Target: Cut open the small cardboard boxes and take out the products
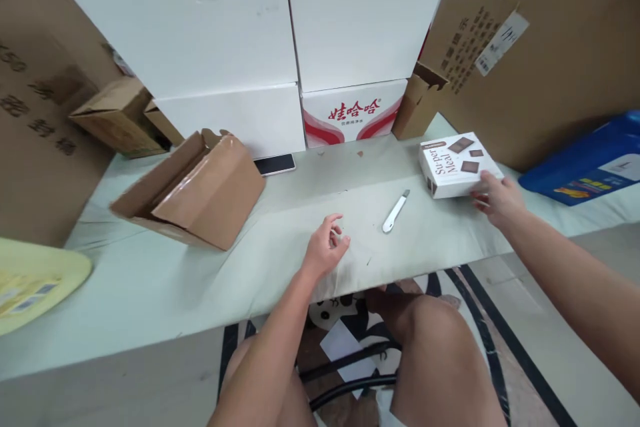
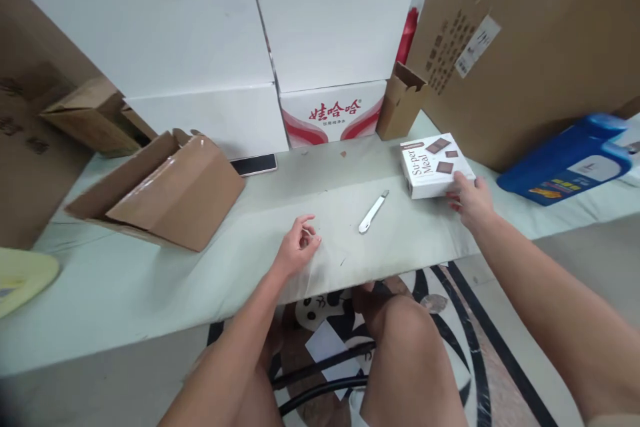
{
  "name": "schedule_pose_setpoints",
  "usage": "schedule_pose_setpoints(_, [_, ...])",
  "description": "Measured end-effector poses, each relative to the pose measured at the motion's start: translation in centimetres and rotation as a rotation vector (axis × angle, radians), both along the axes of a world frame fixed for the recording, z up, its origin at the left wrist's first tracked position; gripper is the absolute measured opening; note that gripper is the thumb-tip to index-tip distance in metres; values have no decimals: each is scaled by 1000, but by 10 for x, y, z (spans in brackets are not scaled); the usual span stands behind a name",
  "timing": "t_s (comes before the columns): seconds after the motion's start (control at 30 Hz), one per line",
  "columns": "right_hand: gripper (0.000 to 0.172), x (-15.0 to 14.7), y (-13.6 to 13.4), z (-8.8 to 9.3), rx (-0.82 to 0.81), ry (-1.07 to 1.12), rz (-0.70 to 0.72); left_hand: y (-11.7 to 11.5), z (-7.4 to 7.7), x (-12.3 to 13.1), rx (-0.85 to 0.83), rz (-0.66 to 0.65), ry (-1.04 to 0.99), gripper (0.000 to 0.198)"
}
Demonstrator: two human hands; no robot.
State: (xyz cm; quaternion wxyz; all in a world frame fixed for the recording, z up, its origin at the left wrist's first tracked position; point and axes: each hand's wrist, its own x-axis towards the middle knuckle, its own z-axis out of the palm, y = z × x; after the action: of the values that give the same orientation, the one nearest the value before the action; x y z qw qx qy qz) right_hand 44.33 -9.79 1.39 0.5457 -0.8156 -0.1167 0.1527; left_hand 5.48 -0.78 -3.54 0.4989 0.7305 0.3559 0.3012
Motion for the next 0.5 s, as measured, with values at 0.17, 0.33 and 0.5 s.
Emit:
schedule_pose_setpoints(0.17, [52, 12, 29, 7, -136, 117, 16, -1, 15, 16, 132, 30, -32, 33])
schedule_pose_setpoints(0.33, [54, 24, 67, 6, -98, 149, 69, -7, 27, 23, 122, -43, 69, 18])
schedule_pose_setpoints(0.5, [60, 43, 101, 7, -100, 111, 51, -5, 23, 26, 50, -206, 279, 32])
